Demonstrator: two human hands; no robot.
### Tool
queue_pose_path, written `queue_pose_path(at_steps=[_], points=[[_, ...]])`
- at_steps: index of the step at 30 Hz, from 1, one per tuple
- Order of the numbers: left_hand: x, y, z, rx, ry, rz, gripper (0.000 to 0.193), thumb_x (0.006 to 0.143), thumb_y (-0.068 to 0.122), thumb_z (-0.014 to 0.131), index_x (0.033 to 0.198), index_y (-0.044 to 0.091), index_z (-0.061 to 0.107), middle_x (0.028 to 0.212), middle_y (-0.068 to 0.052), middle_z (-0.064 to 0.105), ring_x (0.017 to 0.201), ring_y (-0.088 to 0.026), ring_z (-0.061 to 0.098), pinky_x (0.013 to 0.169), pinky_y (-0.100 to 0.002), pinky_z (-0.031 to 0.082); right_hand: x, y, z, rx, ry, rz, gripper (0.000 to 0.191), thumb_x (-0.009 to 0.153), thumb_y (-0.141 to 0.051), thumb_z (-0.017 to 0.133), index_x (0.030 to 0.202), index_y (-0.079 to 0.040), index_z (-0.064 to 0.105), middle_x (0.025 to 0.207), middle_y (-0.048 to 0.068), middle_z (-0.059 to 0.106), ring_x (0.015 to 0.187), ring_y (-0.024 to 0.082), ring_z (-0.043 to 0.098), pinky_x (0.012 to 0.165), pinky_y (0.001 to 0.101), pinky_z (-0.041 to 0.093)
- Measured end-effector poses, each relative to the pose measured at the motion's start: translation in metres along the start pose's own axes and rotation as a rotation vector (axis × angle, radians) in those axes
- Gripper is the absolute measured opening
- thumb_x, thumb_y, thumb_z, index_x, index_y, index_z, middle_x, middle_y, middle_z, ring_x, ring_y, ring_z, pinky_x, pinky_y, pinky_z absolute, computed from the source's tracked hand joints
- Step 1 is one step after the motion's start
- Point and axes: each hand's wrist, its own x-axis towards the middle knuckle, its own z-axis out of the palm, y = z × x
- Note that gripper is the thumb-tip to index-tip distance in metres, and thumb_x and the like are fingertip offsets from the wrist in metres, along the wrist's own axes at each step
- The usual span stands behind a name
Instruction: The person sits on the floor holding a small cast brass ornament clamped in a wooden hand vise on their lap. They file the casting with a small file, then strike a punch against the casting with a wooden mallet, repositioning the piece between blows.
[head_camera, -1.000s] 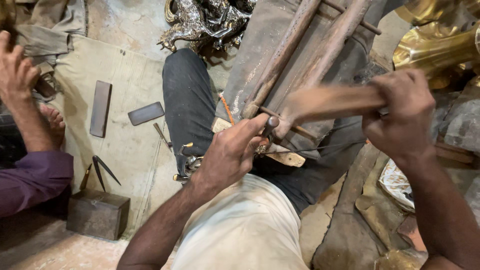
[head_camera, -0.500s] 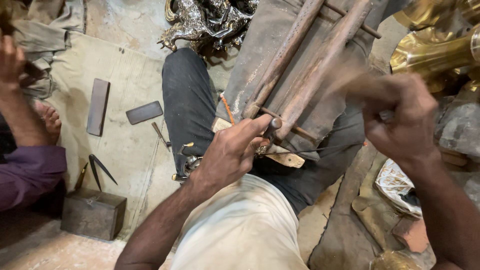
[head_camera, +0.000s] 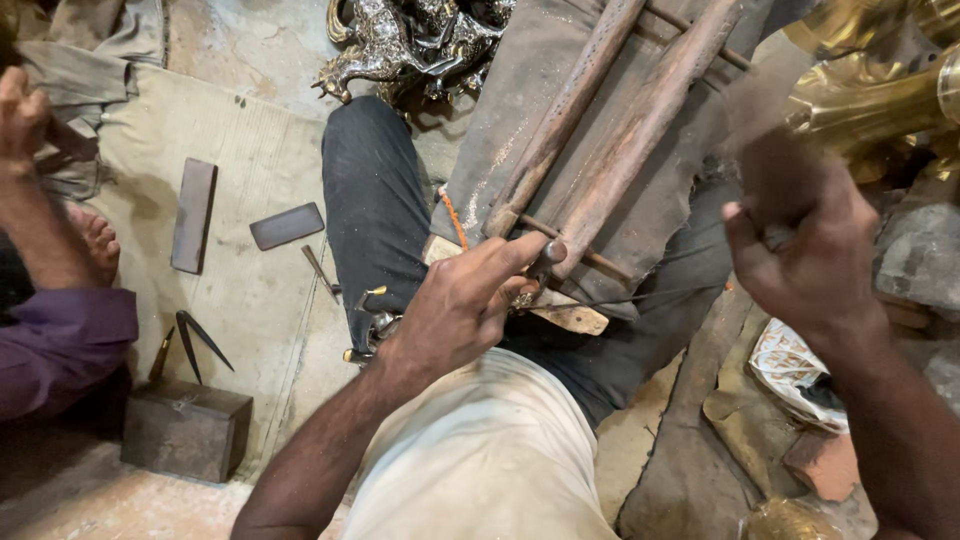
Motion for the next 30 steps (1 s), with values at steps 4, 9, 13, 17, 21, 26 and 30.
queue_pose_path(at_steps=[4,9,13,17,21,26,30], points=[[0.0,-0.001,-0.002,0.03,-0.004,0.034,0.066,0.081,-0.015,0.061,0.141,0.01,0.051,0.106,-0.014,0.065,0.093,-0.037,0.069,0.076,-0.046,0.057,-0.003,0.006,-0.001,-0.53,-0.032,-0.356,0.043,0.071,0.002,0.078,0.112,0.0,0.063,0.103,0.017,0.071,0.096,0.036,0.067,0.083,0.0447,0.058],[-0.002,-0.003,-0.001,0.024,0.0,-0.003,0.057,0.086,-0.011,0.064,0.139,0.008,0.054,0.104,-0.015,0.067,0.091,-0.035,0.07,0.077,-0.045,0.056,-0.012,0.004,-0.006,-0.495,-0.099,-0.324,0.041,0.082,0.001,0.075,0.121,-0.005,0.063,0.109,0.013,0.069,0.103,0.033,0.069,0.097,0.0484,0.056],[-0.003,-0.005,-0.001,-0.247,0.193,-0.08,0.042,0.098,-0.006,0.068,0.137,0.005,0.055,0.104,-0.014,0.075,0.094,-0.024,0.075,0.084,-0.037,0.062,-0.016,-0.013,-0.01,-0.54,-0.24,-0.182,0.057,0.07,-0.006,0.077,0.125,-0.007,0.062,0.11,0.013,0.07,0.096,0.034,0.069,0.085,0.0454,0.059],[-0.003,-0.008,-0.006,-0.254,0.166,-0.327,0.025,0.094,-0.004,0.077,0.11,0.0,0.057,0.088,-0.014,0.077,0.077,-0.019,0.07,0.067,-0.034,0.058,-0.01,-0.026,-0.012,-0.493,-0.591,0.14,0.062,0.078,-0.03,0.082,0.134,-0.015,0.06,0.095,0.008,0.075,0.077,0.022,0.074,0.072,0.0385,0.062],[-0.001,-0.011,-0.001,-0.14,0.14,-0.113,0.045,0.091,-0.007,0.071,0.133,0.003,0.056,0.093,-0.013,0.076,0.084,-0.017,0.077,0.073,-0.032,0.061,0.002,-0.023,-0.015,-0.156,-0.591,0.083,0.058,0.077,-0.024,0.082,0.129,-0.012,0.059,0.095,0.012,0.077,0.07,0.022,0.077,0.062,0.0352,0.064],[-0.007,-0.014,0.005,-0.163,0.154,-0.111,0.04,0.095,-0.012,0.064,0.131,0.002,0.054,0.099,-0.012,0.076,0.094,-0.019,0.08,0.078,-0.031,0.064,0.014,-0.012,-0.025,-0.204,-0.518,-0.053,0.06,0.077,-0.018,0.08,0.133,-0.009,0.061,0.1,0.016,0.077,0.074,0.022,0.076,0.069,0.0347,0.064],[-0.011,-0.014,0.009,-0.147,0.159,-0.119,0.04,0.095,-0.014,0.061,0.131,0.001,0.052,0.1,-0.013,0.074,0.095,-0.019,0.08,0.077,-0.03,0.063,0.024,-0.009,-0.037,-0.026,-0.586,0.097,0.058,0.092,-0.019,0.074,0.144,-0.005,0.052,0.098,0.013,0.076,0.074,0.016,0.077,0.07,0.0307,0.06]])
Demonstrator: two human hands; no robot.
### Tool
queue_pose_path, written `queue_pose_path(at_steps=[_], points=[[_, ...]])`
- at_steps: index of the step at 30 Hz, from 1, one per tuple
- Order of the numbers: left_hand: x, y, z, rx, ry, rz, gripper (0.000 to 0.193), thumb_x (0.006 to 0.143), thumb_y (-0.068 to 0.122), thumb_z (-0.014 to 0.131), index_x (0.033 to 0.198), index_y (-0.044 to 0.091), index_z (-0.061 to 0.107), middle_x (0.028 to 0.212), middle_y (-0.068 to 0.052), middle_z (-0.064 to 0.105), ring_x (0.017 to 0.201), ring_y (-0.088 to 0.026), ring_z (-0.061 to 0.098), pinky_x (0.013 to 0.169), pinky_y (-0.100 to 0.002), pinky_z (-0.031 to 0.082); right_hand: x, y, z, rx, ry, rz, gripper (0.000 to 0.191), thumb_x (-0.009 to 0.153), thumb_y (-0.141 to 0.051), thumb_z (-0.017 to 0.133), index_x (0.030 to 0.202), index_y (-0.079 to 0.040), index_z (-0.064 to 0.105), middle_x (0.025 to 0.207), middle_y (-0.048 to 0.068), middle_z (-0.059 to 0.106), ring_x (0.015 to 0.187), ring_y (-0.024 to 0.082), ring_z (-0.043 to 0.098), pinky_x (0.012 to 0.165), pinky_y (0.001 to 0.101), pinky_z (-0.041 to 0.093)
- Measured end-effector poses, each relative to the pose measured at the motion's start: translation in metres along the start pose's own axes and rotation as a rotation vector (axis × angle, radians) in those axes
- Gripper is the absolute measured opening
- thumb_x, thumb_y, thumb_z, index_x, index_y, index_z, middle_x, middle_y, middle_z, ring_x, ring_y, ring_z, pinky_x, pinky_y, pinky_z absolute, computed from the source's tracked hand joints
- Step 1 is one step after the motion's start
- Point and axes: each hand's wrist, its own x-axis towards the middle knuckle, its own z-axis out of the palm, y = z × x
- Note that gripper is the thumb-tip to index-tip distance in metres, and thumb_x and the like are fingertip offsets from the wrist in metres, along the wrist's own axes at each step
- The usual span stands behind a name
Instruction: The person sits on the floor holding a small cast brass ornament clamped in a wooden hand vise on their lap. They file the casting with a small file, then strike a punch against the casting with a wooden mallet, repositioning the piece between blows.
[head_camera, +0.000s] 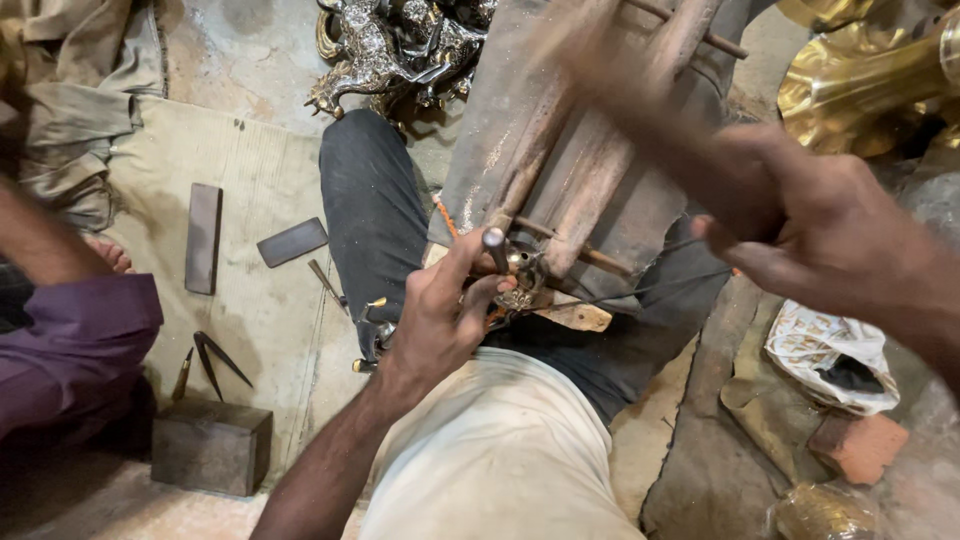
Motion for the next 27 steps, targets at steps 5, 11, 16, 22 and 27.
queue_pose_path(at_steps=[5,11,16,22,27], points=[[0.002,0.0,0.001,0.02,0.012,-0.008,0.042,0.091,-0.01,0.067,0.131,0.0,0.055,0.096,-0.011,0.075,0.085,-0.016,0.077,0.071,-0.029,0.062,0.0,-0.001,-0.009,-0.349,0.103,-0.104,0.053,0.094,-0.03,0.072,0.14,-0.009,0.056,0.092,0.007,0.072,0.068,0.016,0.074,0.061,0.0314,0.058],[0.007,0.003,0.0,-0.093,0.027,-0.061,0.037,0.095,-0.004,0.073,0.13,0.002,0.061,0.09,-0.009,0.076,0.079,-0.011,0.07,0.07,-0.026,0.059,-0.002,0.001,0.0,-0.912,-0.147,0.055,0.056,0.089,-0.037,0.071,0.142,-0.027,0.06,0.111,-0.004,0.076,0.068,0.011,0.074,0.056,0.0278,0.061],[0.011,0.003,-0.002,0.003,-0.008,-0.015,0.046,0.092,-0.004,0.074,0.136,0.003,0.058,0.085,-0.008,0.072,0.074,-0.01,0.068,0.068,-0.026,0.056,-0.003,0.005,-0.002,-0.775,0.134,-0.109,0.059,0.083,-0.037,0.076,0.137,-0.015,0.067,0.096,0.002,0.077,0.069,0.016,0.073,0.065,0.032,0.062],[0.012,0.003,0.002,0.026,0.001,-0.031,0.051,0.094,-0.007,0.071,0.14,0.002,0.052,0.084,-0.009,0.07,0.074,-0.011,0.069,0.066,-0.025,0.056,0.006,-0.001,0.001,-0.063,0.392,-0.165,0.048,0.093,-0.026,0.077,0.13,-0.001,0.06,0.097,0.014,0.07,0.077,0.022,0.071,0.069,0.0344,0.059],[0.011,0.004,0.0,0.032,-0.011,-0.005,0.052,0.094,-0.009,0.067,0.142,0.001,0.051,0.086,-0.01,0.07,0.079,-0.012,0.072,0.07,-0.026,0.057,0.012,-0.004,0.006,-0.764,0.505,-0.399,0.046,0.072,-0.006,0.076,0.117,-0.007,0.067,0.096,0.015,0.075,0.077,0.029,0.072,0.074,0.0429,0.06]])
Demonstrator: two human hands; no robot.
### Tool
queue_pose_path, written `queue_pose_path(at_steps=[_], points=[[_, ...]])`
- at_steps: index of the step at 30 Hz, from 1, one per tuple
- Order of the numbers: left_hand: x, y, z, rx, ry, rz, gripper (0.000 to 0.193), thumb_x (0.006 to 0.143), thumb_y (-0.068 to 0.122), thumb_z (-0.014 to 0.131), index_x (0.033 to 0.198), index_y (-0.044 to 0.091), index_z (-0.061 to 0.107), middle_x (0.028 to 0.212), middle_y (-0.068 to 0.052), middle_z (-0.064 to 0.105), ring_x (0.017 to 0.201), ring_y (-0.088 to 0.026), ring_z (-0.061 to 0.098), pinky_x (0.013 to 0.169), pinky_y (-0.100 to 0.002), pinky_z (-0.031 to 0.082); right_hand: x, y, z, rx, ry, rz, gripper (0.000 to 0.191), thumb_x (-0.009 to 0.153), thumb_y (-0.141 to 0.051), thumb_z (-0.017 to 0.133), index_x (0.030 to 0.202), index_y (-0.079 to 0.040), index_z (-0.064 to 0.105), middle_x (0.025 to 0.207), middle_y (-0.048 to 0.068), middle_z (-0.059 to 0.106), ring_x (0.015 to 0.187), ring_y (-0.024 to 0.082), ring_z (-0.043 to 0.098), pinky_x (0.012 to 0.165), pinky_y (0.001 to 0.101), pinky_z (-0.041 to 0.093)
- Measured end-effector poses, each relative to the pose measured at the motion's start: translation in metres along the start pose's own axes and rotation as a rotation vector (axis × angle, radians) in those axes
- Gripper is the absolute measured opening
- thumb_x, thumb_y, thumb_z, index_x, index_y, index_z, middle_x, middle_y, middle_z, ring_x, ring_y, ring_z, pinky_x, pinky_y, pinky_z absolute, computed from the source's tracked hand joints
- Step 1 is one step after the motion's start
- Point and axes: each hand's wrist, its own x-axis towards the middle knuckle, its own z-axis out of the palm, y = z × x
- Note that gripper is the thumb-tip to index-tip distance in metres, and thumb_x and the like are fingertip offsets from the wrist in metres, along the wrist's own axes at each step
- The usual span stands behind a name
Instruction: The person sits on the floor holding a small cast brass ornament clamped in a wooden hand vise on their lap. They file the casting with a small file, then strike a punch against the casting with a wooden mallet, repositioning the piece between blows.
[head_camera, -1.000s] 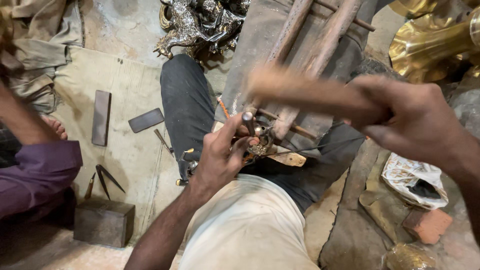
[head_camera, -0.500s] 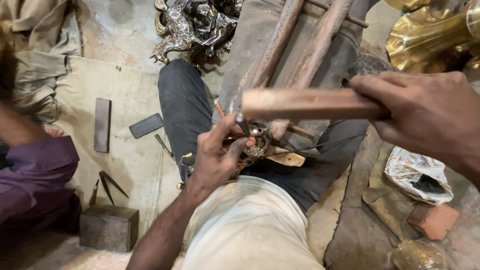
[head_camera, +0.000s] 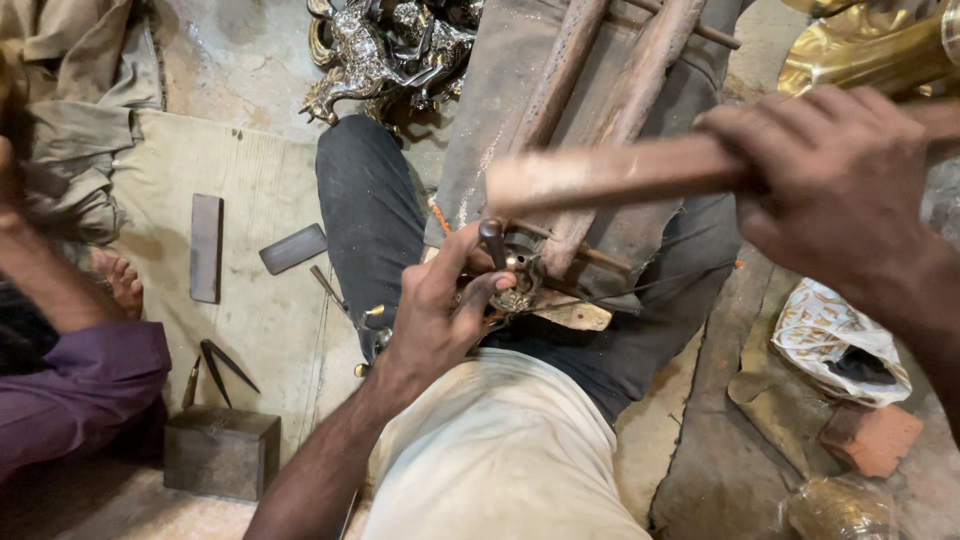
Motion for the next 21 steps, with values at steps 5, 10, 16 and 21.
queue_pose_path(at_steps=[5,10,16,21], points=[[0.0021,-0.0001,-0.0011,-0.012,0.0,0.016,0.051,0.094,-0.009,0.068,0.141,0.002,0.052,0.086,-0.01,0.071,0.077,-0.013,0.071,0.07,-0.026,0.057,-0.0033,0.0018,0.0043,0.075,-0.118,0.159,0.045,0.077,-0.015,0.078,0.118,-0.004,0.064,0.092,0.013,0.073,0.08,0.029,0.07,0.073,0.0448,0.058],[0.0021,0.0004,-0.0012,-0.008,-0.001,0.008,0.05,0.092,-0.008,0.07,0.138,0.001,0.053,0.086,-0.009,0.071,0.077,-0.012,0.072,0.069,-0.025,0.056,-0.007,0.002,0.0047,0.342,-0.066,0.247,0.042,0.083,-0.005,0.071,0.124,-0.003,0.063,0.105,0.017,0.07,0.094,0.031,0.068,0.081,0.046,0.059],[0.0031,0.0002,-0.0029,-0.017,-0.019,-0.002,0.048,0.092,-0.009,0.072,0.136,0.002,0.055,0.084,-0.008,0.07,0.074,-0.011,0.068,0.067,-0.025,0.055,-0.0087,-0.0007,0.0052,0.22,-0.176,0.256,0.048,0.079,-0.009,0.073,0.126,-0.005,0.064,0.101,0.014,0.07,0.093,0.03,0.069,0.076,0.048,0.059],[0.0052,-0.0007,-0.0045,-0.048,-0.025,0.037,0.054,0.088,-0.015,0.067,0.138,0.001,0.054,0.089,-0.01,0.072,0.081,-0.013,0.071,0.073,-0.027,0.059,-0.0075,-0.0032,0.0084,-0.103,-0.124,0.047,0.041,0.079,-0.011,0.074,0.119,-0.006,0.066,0.1,0.011,0.073,0.088,0.029,0.068,0.077,0.0459,0.061]])
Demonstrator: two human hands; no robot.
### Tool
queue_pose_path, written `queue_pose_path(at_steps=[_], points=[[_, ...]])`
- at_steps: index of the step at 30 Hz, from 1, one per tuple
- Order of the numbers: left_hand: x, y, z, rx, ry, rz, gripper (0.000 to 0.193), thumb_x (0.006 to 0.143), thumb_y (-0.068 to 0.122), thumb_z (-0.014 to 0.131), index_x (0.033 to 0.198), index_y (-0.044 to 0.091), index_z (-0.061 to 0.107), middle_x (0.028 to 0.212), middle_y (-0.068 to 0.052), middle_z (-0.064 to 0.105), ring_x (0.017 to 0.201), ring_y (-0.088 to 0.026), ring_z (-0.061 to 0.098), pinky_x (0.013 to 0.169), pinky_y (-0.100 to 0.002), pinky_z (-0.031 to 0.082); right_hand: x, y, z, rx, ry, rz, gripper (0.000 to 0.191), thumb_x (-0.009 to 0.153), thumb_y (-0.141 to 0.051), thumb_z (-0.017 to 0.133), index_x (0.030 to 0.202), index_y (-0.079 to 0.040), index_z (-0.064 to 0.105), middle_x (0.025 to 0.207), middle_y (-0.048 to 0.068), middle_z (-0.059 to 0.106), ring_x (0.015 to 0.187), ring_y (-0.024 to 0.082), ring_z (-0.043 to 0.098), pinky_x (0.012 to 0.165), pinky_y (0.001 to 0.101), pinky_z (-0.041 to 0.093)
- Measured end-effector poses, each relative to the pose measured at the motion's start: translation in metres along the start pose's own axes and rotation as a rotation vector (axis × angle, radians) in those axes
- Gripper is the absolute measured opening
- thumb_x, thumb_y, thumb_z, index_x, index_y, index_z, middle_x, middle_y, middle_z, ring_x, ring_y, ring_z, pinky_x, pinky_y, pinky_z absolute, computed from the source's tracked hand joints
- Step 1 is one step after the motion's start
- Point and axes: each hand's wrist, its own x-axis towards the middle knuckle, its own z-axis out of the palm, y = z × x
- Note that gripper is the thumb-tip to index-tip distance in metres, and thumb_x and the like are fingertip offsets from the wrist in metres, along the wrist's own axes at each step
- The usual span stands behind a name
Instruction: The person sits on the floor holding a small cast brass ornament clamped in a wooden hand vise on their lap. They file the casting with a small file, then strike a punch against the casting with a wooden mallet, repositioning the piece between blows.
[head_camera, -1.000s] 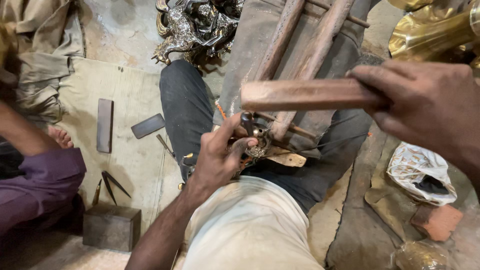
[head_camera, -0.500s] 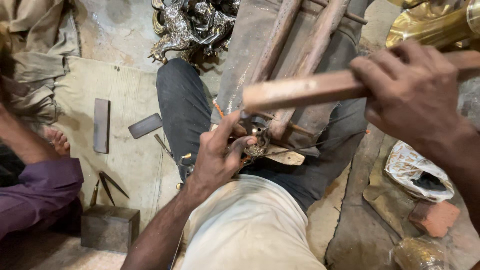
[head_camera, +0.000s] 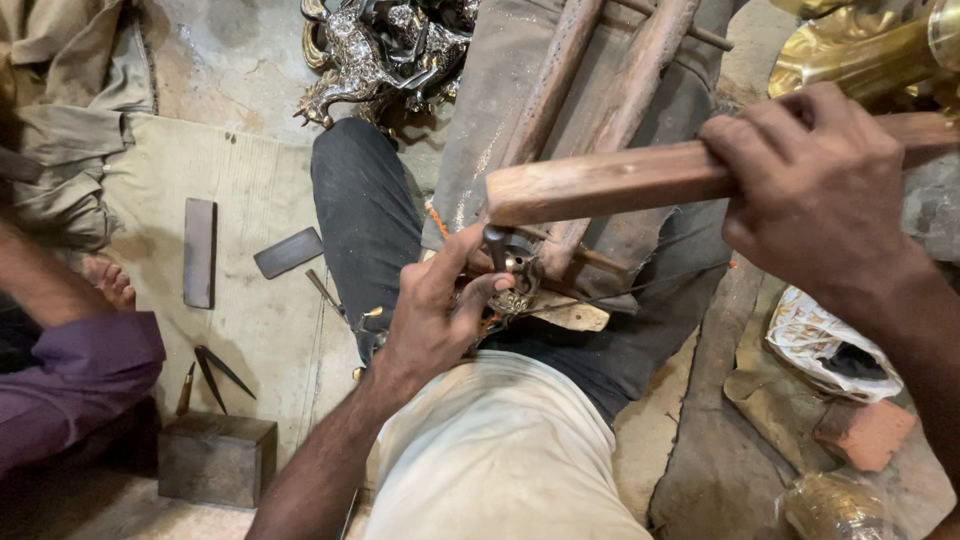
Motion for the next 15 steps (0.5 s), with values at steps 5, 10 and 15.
queue_pose_path(at_steps=[5,10,15], points=[[0.001,-0.001,-0.003,-0.005,-0.019,0.003,0.054,0.09,-0.017,0.063,0.139,0.002,0.053,0.093,-0.012,0.075,0.088,-0.016,0.078,0.075,-0.029,0.062,0.004,-0.003,-0.004,0.209,-0.061,0.109,0.039,0.079,-0.01,0.072,0.116,-0.002,0.063,0.098,0.013,0.069,0.086,0.031,0.068,0.075,0.0451,0.06],[-0.001,-0.001,-0.004,-0.015,-0.037,-0.022,0.053,0.09,-0.015,0.065,0.139,0.003,0.054,0.094,-0.013,0.076,0.088,-0.018,0.078,0.075,-0.029,0.061,0.009,-0.008,-0.01,0.463,0.023,0.163,0.041,0.08,0.0,0.071,0.119,0.001,0.062,0.104,0.019,0.067,0.097,0.036,0.067,0.085,0.0464,0.059],[0.001,-0.002,-0.005,-0.026,-0.039,0.011,0.052,0.092,-0.013,0.064,0.139,0.003,0.051,0.1,-0.014,0.075,0.095,-0.019,0.08,0.078,-0.029,0.061,0.009,-0.012,-0.01,0.123,0.014,0.041,0.045,0.066,-0.001,0.075,0.11,-0.002,0.066,0.099,0.014,0.071,0.093,0.036,0.068,0.079,0.0461,0.059]])
